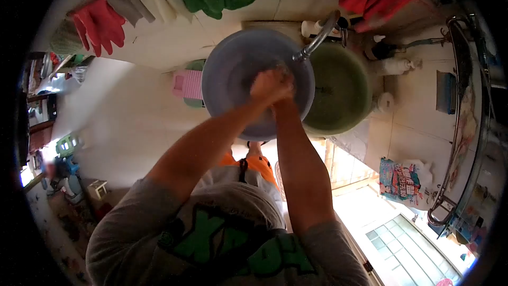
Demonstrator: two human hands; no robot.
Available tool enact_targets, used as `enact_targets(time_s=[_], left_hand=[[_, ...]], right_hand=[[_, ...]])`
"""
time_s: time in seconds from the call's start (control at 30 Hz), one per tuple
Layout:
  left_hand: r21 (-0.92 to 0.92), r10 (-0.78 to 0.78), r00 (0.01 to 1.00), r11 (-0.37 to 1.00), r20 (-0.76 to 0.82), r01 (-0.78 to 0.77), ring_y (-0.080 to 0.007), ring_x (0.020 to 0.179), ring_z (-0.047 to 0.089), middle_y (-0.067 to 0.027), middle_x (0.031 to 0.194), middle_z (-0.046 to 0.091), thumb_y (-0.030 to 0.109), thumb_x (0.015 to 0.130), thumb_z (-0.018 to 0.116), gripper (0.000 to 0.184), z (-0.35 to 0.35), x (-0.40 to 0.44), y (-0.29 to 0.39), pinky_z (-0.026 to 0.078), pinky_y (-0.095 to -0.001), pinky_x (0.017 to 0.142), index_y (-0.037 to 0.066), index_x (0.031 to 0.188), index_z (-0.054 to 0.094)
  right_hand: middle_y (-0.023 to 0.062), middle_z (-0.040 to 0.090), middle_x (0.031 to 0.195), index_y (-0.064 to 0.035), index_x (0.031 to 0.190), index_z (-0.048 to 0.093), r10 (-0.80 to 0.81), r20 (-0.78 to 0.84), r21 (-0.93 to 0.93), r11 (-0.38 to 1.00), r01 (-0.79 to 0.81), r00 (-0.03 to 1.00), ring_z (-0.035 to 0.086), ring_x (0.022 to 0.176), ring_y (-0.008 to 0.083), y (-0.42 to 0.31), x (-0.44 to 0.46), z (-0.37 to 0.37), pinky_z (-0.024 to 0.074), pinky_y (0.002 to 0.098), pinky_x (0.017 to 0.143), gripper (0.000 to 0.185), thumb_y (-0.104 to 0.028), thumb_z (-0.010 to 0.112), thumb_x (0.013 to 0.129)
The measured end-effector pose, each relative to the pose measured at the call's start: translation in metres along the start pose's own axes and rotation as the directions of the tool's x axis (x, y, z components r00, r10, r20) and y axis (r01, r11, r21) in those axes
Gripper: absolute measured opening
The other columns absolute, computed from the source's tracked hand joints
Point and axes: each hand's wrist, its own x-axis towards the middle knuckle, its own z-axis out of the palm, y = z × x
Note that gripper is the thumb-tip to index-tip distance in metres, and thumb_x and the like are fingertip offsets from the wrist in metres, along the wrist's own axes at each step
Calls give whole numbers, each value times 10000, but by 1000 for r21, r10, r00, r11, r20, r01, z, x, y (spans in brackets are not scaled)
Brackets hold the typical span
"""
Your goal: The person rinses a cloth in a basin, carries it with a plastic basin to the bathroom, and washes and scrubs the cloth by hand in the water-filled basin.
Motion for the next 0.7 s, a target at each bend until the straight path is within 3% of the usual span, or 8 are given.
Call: enact_targets(time_s=[0.1,0.17,0.4,0.47,0.5,0.6,0.67,0.7], left_hand=[[354,186,959,930,-214,-102,-413,1025,589,-168,1061,647,227,886,536,291,17,48,-73,456,-539,884,50,1097,629],[534,361,790,844,-496,-50,-397,1048,589,-185,1092,638,226,879,541,306,-20,22,-68,447,-553,885,21,1090,626],[136,316,949,941,-14,-311,-416,949,634,-242,1029,652,283,873,536,358,38,27,-42,479,-519,889,3,1066,650],[1,208,975,978,81,-208,-418,1016,604,-245,1096,626,223,897,513,321,-3,-2,6,465,-548,893,10,1115,615],[-27,-81,995,996,62,83,-424,983,619,-247,1062,636,218,885,524,320,-7,2,10,492,-522,858,20,1118,619],[328,24,996,943,91,-52,-415,1049,597,-251,1119,615,225,879,522,322,-25,27,-44,469,-503,908,35,1118,622],[468,159,968,882,-194,-51,-415,1090,575,-260,1160,592,246,877,519,351,-29,26,-61,446,-487,944,31,1137,618],[535,238,916,844,-322,-31,-415,1111,563,-265,1180,580,256,877,517,366,-28,24,-65,435,-480,962,29,1146,616]], right_hand=[[124,579,1245,-25,1257,533,-35,-286,-78,997,13,958,548,1144,290,-3,-23,26,483,448,907,399,-271,424,962],[141,561,1271,-25,1285,504,-42,-394,-33,999,32,918,544,1145,295,6,-38,12,473,455,920,421,-274,441,951],[124,521,1288,-82,1374,439,56,-114,95,994,-45,992,502,1187,295,-26,24,-31,416,488,1011,520,-395,483,961],[114,537,1257,-60,1331,463,23,-118,-127,991,-39,993,519,1156,269,-24,25,-31,443,433,966,492,-352,524,940],[110,545,1241,-49,1309,475,7,-127,-236,971,-37,992,527,1140,256,-21,18,-33,456,406,944,478,-330,544,929],[95,568,1194,-15,1244,511,-54,-119,-559,829,-22,991,553,1094,218,-20,0,-32,495,325,876,438,-266,605,897],[69,617,1039,-166,1122,620,-539,-41,-621,674,401,841,598,990,220,6,-29,-18,529,354,752,241,-218,591,888],[74,620,1047,-167,1131,618,-403,-322,-455,859,234,857,597,1006,228,7,-37,-3,526,360,769,251,-237,588,892]])
